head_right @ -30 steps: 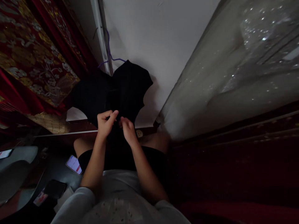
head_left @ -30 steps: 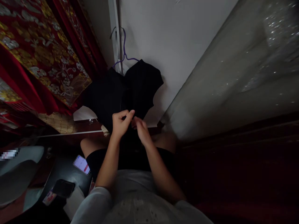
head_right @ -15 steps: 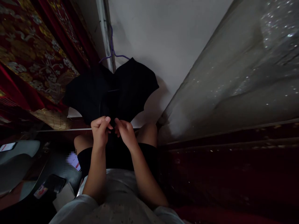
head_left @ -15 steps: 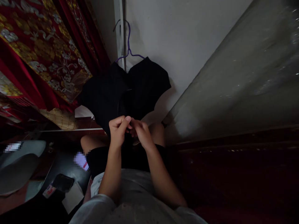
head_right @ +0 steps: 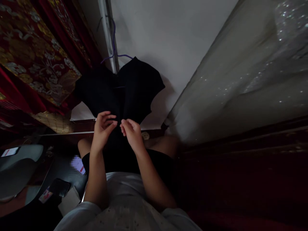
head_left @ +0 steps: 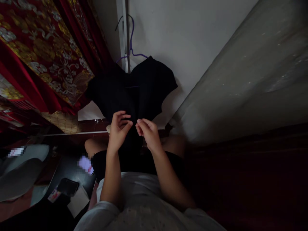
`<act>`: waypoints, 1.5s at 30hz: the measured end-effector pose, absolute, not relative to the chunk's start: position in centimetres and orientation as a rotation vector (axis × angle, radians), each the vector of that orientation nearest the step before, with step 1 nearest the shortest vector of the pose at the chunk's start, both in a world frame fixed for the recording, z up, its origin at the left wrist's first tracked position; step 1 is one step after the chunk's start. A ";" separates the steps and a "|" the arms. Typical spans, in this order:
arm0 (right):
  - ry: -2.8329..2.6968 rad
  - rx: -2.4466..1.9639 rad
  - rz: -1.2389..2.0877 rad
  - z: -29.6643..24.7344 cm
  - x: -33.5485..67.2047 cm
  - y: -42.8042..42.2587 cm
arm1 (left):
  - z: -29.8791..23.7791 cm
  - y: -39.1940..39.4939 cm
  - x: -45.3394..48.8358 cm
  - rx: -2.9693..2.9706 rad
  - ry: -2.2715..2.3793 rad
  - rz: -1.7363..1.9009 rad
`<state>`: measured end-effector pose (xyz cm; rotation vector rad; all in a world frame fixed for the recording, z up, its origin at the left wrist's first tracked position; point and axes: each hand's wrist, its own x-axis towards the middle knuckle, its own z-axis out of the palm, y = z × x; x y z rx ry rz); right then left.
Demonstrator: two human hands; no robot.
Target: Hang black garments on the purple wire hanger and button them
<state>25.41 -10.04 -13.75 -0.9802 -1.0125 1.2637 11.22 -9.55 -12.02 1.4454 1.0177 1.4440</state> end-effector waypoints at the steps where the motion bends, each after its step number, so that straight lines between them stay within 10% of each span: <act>1: -1.013 -0.975 1.262 -13.8 25.4 -10.0 | -12.3 -9.4 11.3 1.467 1.041 1.397; 14: -1.116 -1.108 1.336 -15.4 25.8 -8.7 | -14.0 -9.5 13.1 1.635 1.332 1.123; 25: -1.024 -0.931 1.115 -1.6 25.7 5.4 | -17.6 -6.4 15.1 1.792 1.507 0.935; 36: -1.347 -0.880 0.942 -3.0 27.2 1.0 | -1.6 -0.6 12.8 1.943 1.084 1.637; 45: -1.534 -1.125 0.557 -8.0 26.5 3.0 | 0.2 0.4 11.2 2.159 1.186 1.615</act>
